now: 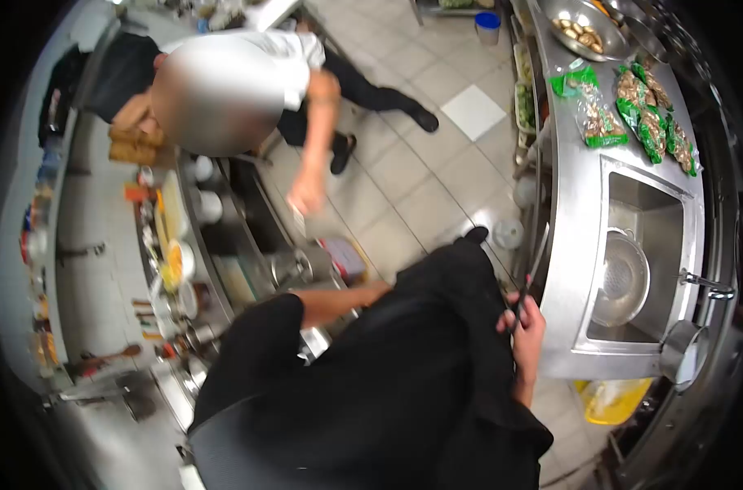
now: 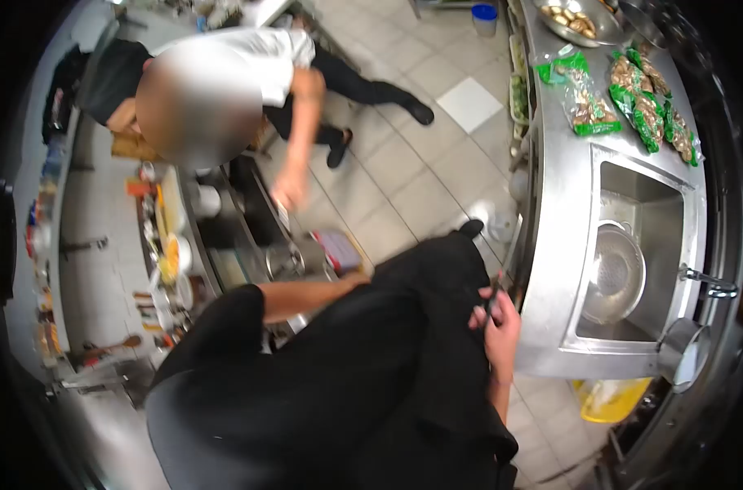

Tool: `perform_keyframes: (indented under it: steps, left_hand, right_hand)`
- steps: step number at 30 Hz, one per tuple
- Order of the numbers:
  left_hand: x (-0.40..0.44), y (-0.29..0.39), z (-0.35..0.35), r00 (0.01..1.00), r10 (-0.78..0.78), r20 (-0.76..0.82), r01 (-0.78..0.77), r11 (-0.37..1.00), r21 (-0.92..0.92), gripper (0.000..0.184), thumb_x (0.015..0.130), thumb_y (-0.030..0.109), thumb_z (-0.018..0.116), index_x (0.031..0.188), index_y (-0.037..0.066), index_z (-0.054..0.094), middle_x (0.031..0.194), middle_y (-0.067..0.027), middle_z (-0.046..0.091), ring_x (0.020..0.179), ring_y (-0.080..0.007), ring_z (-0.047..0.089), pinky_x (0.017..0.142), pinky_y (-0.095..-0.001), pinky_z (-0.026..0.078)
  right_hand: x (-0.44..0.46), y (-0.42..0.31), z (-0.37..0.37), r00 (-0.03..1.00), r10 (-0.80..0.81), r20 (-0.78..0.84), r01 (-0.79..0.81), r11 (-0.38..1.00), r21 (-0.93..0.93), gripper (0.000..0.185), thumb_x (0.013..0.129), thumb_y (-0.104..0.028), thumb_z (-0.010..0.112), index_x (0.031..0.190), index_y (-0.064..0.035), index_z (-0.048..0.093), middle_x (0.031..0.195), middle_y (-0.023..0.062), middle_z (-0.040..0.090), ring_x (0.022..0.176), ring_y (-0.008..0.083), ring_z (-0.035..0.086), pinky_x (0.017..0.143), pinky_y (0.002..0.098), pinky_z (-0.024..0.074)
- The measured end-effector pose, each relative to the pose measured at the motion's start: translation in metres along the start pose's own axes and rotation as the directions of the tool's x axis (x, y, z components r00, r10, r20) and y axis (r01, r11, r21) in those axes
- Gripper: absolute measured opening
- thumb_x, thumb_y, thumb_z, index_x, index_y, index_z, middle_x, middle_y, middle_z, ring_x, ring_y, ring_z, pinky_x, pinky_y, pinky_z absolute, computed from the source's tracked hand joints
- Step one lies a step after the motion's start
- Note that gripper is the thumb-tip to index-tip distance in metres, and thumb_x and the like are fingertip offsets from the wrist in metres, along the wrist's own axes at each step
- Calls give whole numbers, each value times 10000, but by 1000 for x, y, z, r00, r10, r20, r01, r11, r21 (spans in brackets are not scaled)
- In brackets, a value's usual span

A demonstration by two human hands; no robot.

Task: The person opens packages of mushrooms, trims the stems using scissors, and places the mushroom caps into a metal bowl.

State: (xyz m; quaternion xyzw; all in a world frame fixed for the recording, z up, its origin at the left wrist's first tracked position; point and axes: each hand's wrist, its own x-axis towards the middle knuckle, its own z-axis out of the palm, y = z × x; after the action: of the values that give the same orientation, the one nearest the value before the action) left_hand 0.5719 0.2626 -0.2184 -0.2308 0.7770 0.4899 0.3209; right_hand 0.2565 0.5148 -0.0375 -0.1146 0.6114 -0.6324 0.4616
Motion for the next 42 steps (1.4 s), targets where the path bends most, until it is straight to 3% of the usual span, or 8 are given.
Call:
perform_keyframes:
  steps: [4, 6, 9, 17, 21, 26, 37, 42]
  left_hand:
    - [-7, -19, -31, 868, -496, 15, 481, 849, 219, 209, 761, 160, 598, 717, -11, 709, 680, -193, 677, 592, -248, 691, 463, -386, 518]
    - [12, -72, -8, 930, -364, 38, 264, 594, -760, 222, 827, 136, 594, 991, 28, 699, 662, -93, 645, 515, -215, 620, 430, -339, 497]
    - [5, 29, 5, 935, -310, -172, -22, 432, -901, 258, 855, 128, 604, 1103, 65, 634, 830, -96, 652, 717, -195, 631, 554, -356, 503]
    - [93, 30, -61, 652, 217, -726, -333, 943, -18, 260, 792, 212, 567, 894, -25, 597, 781, -158, 602, 794, -331, 596, 680, -438, 444]
    - [121, 14, -143, 997, -25, 68, 27, 999, -27, 431, 751, 243, 544, 978, -107, 650, 987, -197, 666, 768, -295, 655, 481, -441, 507]
    - [98, -33, -196, 869, 412, -272, -472, 856, -211, 252, 693, 128, 556, 855, -44, 645, 780, -214, 659, 719, -266, 604, 701, -414, 469]
    - [-83, -144, -313, 161, -441, -883, -439, 769, -464, 229, 831, 177, 617, 1006, 37, 661, 804, -81, 652, 742, -183, 596, 680, -360, 481]
    - [-104, -132, -338, 464, -427, -776, -777, 224, -588, 256, 912, 268, 625, 1040, 48, 648, 789, -18, 584, 704, -93, 549, 589, -261, 425]
  right_hand:
    - [20, -4, 6, 986, -11, 163, 26, 996, -87, 320, 891, -187, 659, 1123, -2, 540, 683, 14, 560, 607, 96, 548, 580, 220, 410]
    - [31, -2, 9, 973, 8, 230, 23, 991, -131, 332, 892, -210, 671, 1123, -8, 545, 678, 14, 567, 604, 88, 549, 577, 214, 403]
    - [49, 1, 22, 956, 69, 284, 0, 971, -237, 322, 891, -193, 674, 1129, -16, 549, 646, -1, 570, 575, 78, 543, 553, 213, 389]
    - [93, -2, 55, 943, 93, 319, 0, 961, -278, 214, 901, -62, 627, 1089, 5, 548, 634, -17, 563, 577, 67, 549, 545, 205, 405]
    - [125, -2, 71, 968, 87, 237, 1, 936, -351, 198, 924, -97, 607, 1090, -9, 544, 660, -22, 549, 552, 74, 537, 496, 220, 387]
    - [192, 9, 124, 960, 44, 278, 59, 935, -349, 156, 944, -88, 572, 1060, 14, 549, 648, -4, 539, 548, 109, 552, 519, 252, 456]
    - [357, -9, 413, 677, 218, 703, 291, 798, -528, 346, 904, -22, 611, 1184, -33, 409, 658, 88, 618, 572, 157, 609, 569, 282, 499]
    - [368, -9, 509, 548, 287, 786, 487, 655, -578, 254, 822, -18, 715, 970, -1, 509, 647, 104, 646, 529, 127, 598, 472, 266, 476]
